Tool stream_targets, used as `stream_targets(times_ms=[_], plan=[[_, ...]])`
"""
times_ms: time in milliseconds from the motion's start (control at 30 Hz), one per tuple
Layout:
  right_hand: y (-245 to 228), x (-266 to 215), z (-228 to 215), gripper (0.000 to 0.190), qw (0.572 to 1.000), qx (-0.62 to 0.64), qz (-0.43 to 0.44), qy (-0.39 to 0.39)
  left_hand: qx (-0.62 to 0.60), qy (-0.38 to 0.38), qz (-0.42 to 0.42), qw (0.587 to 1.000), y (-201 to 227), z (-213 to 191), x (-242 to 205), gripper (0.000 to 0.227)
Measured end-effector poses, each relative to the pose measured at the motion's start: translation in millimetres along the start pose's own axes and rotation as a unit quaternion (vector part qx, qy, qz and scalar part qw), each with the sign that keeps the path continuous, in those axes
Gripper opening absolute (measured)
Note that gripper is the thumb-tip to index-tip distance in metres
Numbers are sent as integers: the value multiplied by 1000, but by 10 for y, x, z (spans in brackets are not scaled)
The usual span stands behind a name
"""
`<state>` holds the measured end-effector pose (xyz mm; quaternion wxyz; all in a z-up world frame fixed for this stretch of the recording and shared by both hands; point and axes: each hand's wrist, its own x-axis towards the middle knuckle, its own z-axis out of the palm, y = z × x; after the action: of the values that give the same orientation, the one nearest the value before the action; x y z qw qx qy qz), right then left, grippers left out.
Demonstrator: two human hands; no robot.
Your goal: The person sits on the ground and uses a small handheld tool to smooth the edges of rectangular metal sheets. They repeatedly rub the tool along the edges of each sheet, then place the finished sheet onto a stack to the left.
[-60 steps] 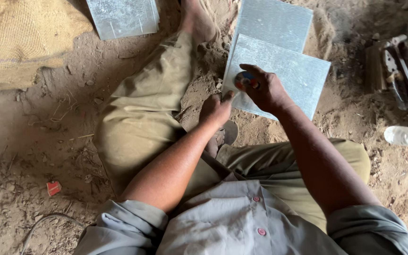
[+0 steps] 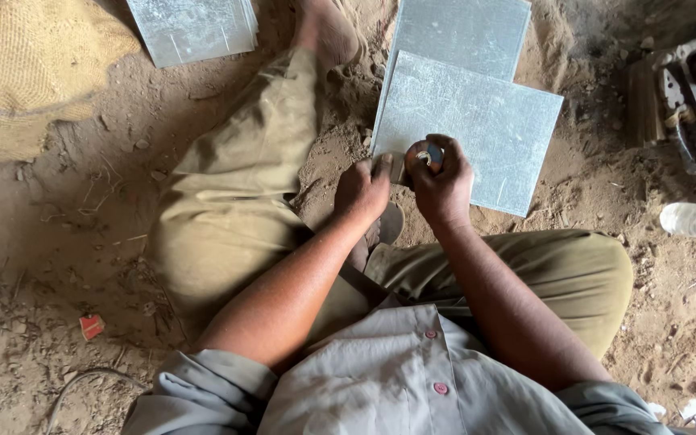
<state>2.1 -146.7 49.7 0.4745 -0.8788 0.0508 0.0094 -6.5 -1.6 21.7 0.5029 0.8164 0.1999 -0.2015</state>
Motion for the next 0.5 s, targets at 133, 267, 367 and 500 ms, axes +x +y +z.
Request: stream_targets(times_ms=[133, 267, 367, 500], plan=[[-43, 50, 9, 33, 994, -17, -98, 47, 38, 30, 12, 999, 36, -9, 62, 57], [-46, -9, -29, 35, 999, 30, -31, 20, 50, 31, 20, 998, -12, 21, 39, 59], [-55, -3, -14, 35, 999, 35, -39, 14, 48, 30, 10, 998, -27, -3, 66, 59], [-44, 11, -25, 35, 998, 50, -45, 16, 40, 27, 32, 998, -17, 7, 82, 57]])
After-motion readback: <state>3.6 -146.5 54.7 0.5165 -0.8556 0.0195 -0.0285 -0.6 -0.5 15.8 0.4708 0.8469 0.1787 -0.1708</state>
